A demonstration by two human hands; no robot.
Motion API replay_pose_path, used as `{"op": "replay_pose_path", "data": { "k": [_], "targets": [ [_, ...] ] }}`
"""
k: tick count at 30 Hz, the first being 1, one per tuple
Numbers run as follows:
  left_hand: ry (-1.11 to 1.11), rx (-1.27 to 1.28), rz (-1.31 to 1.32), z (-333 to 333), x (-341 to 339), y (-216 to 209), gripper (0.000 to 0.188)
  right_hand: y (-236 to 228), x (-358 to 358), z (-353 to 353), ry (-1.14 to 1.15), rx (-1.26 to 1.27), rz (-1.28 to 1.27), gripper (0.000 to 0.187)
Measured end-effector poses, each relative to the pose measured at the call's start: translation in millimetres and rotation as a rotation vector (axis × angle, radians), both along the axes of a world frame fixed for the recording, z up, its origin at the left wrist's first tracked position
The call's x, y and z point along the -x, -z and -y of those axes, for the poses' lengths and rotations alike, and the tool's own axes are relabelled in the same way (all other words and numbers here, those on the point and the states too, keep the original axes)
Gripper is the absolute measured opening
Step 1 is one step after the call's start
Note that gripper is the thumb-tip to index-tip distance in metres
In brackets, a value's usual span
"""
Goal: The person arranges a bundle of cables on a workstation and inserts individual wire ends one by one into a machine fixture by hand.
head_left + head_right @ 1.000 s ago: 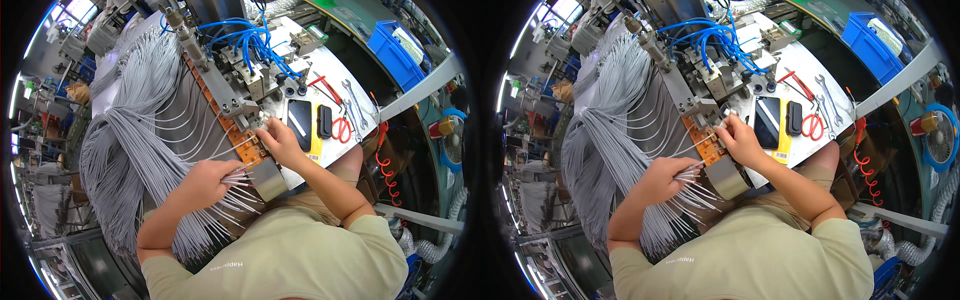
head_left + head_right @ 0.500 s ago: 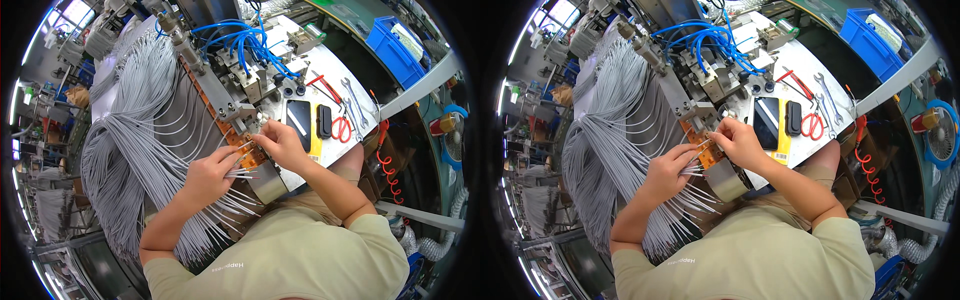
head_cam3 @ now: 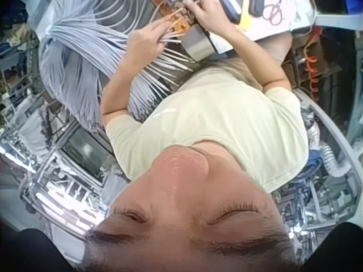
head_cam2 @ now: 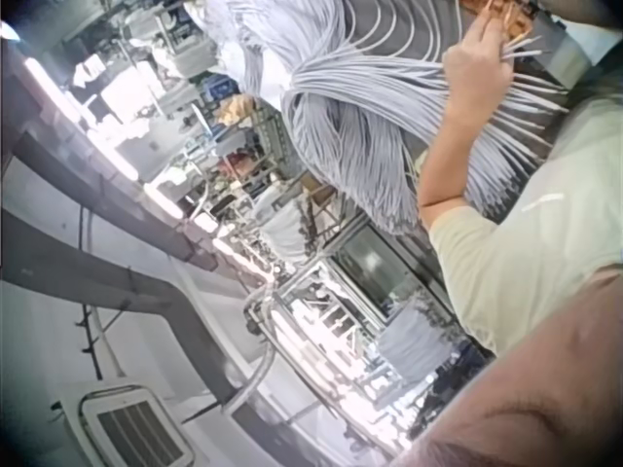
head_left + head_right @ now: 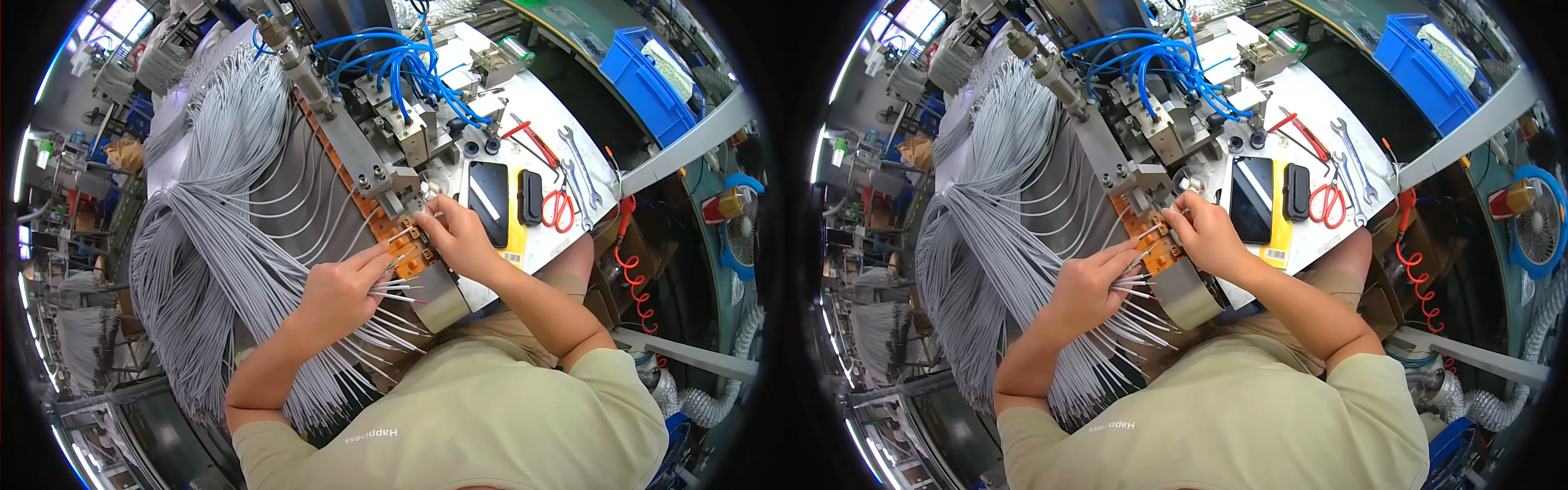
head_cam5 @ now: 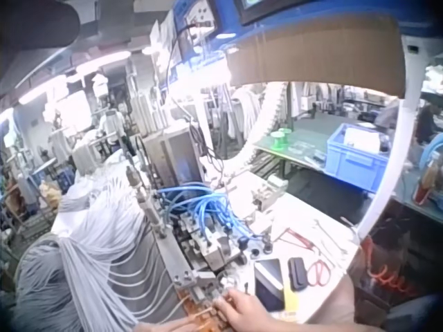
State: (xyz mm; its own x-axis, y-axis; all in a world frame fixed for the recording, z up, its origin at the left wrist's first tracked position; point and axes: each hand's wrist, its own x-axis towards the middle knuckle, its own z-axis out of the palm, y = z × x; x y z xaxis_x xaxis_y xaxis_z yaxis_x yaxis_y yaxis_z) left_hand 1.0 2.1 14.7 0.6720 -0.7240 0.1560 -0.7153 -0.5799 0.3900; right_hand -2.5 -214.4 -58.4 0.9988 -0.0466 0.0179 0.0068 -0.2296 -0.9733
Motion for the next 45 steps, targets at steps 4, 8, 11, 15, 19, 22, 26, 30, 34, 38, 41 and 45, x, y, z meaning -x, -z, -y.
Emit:
{"op": "replay_pose_path", "data": {
  "k": [4,8,11,15,19,22,26,30,34,38,41,45],
  "targets": [
    [0.006,-0.007,0.008,-1,0,1,0.024,0,0,1,-0.006,0.028,0.043,0.021],
    [0.017,-0.001,0.018,-1,0,3,0.024,-1,-5,2,-0.013,0.028,0.024,0.020],
    [0.014,0.008,0.015,-1,0,3,0.025,1,-6,2,-0.009,0.006,-0.011,0.020],
    [0.013,0.000,-0.004,-1,0,3,0.025,-3,-1,1,0.005,0.002,-0.012,0.021],
    [0.014,-0.005,0.012,-1,0,3,0.025,-6,1,1,0.007,0.063,0.066,0.022],
    [0.014,-0.003,0.019,-2,1,4,0.026,-3,-2,3,-0.005,0.035,0.032,0.022],
    [0.017,-0.001,0.001,-2,0,3,0.028,7,-6,2,-0.001,0.028,-0.009,0.022],
    [-0.001,0.023,-0.029,1,-2,1,0.028,27,-6,-2,0.055,-0.123,-0.040,0.022],
    [0.072,0.257,-0.011,-2,-8,10,0.023,7,-3,1,0.028,-0.173,-0.207,0.020],
    [-0.110,0.300,-0.532,-9,-8,2,0.017,-5,18,8,0.159,-0.362,-0.115,0.017],
    [-0.151,0.404,-0.807,-9,-12,-6,0.017,-24,53,3,0.105,-0.223,0.128,0.010],
    [-0.155,0.459,-0.863,-6,-11,-5,0.018,-25,50,-16,-0.055,0.121,0.596,0.013]
  ]
}}
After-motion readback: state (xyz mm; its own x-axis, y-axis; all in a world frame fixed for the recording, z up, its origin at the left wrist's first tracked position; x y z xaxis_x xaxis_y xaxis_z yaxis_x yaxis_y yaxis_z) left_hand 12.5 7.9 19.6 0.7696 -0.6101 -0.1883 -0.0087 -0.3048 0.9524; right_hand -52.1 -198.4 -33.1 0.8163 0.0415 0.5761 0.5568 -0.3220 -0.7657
